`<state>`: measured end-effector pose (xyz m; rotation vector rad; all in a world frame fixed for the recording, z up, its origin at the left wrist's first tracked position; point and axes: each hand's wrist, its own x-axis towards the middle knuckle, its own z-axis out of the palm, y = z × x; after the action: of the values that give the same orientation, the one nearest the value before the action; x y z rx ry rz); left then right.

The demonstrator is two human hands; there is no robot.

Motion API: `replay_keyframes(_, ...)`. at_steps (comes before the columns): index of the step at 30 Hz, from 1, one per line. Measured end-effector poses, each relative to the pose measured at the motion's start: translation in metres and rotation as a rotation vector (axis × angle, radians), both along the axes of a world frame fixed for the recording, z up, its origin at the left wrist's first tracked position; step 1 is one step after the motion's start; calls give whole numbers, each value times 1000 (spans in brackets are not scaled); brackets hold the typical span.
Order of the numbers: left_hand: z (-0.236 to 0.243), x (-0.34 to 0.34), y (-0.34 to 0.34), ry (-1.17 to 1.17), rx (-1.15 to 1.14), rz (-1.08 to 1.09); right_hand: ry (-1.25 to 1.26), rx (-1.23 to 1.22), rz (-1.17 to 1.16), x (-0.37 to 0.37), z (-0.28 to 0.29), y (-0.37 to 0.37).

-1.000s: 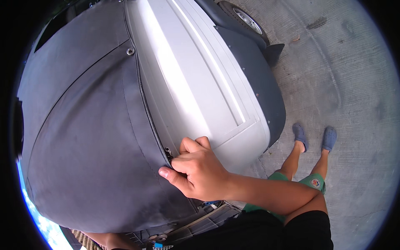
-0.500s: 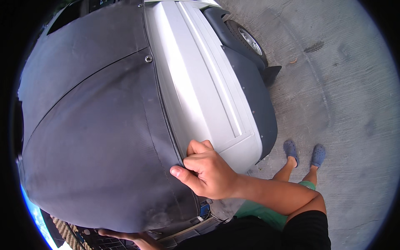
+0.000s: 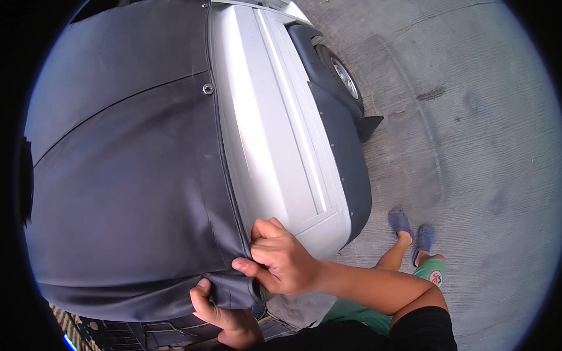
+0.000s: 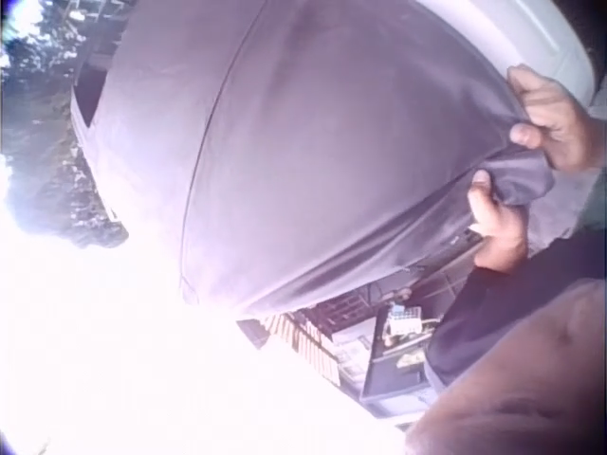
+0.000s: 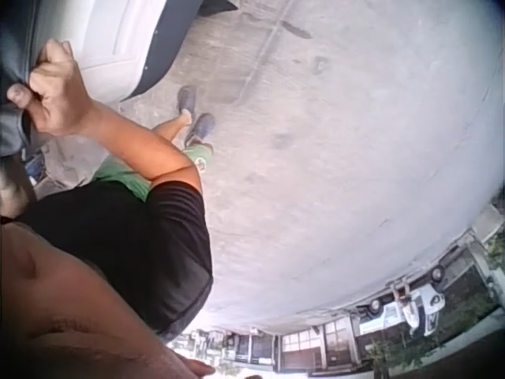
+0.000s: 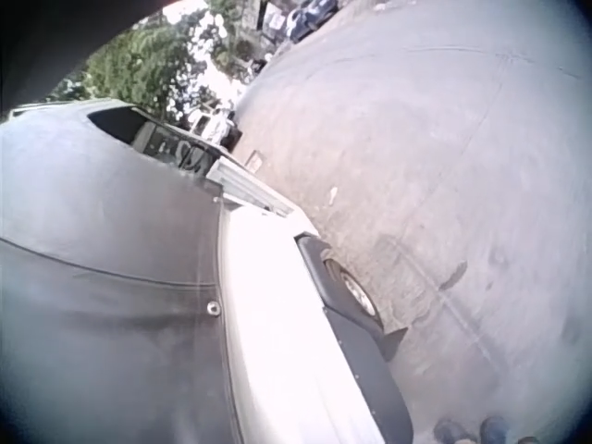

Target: Fixing or attaching a black vinyl canopy cover to the rear of a white vehicle using a hammer and pliers.

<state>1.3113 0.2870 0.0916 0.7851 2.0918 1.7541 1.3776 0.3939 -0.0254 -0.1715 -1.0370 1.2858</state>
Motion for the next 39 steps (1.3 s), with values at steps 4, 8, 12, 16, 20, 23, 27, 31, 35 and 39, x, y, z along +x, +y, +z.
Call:
replay_keyframes(4,-33,-20,5,1839,-193,8,179,-40,95,-11,-2,0)
replay_keyframes(8,-52,14,34,1711,-149,124,249,-88,328,-17,1,-4)
replay_keyframes(12,-51,32,34,1586,-263,223,167,-188,664,-3,1,3)
replay_keyframes(16,-56,36,33,1496,-199,319,115,-409,1224,15,13,8)
replay_keyframes(20,-59,52,41,1538,-251,466,-101,-95,1184,8,13,13)
replay_keyframes(23,-85,68,80,1605,-291,696,96,21,740,1,-1,-3)
replay_keyframes(27,-83,59,82,1928,-371,890,343,-2,439,-8,3,-9)
replay_keyframes(31,-85,44,73,2121,-385,908,355,17,524,-8,-6,-7)
replay_keyframes(35,-93,39,75,2263,-398,921,371,57,461,2,-8,-4)
replay_keyframes(39,-86,36,63,1329,215,760,249,113,509,-13,-23,2)
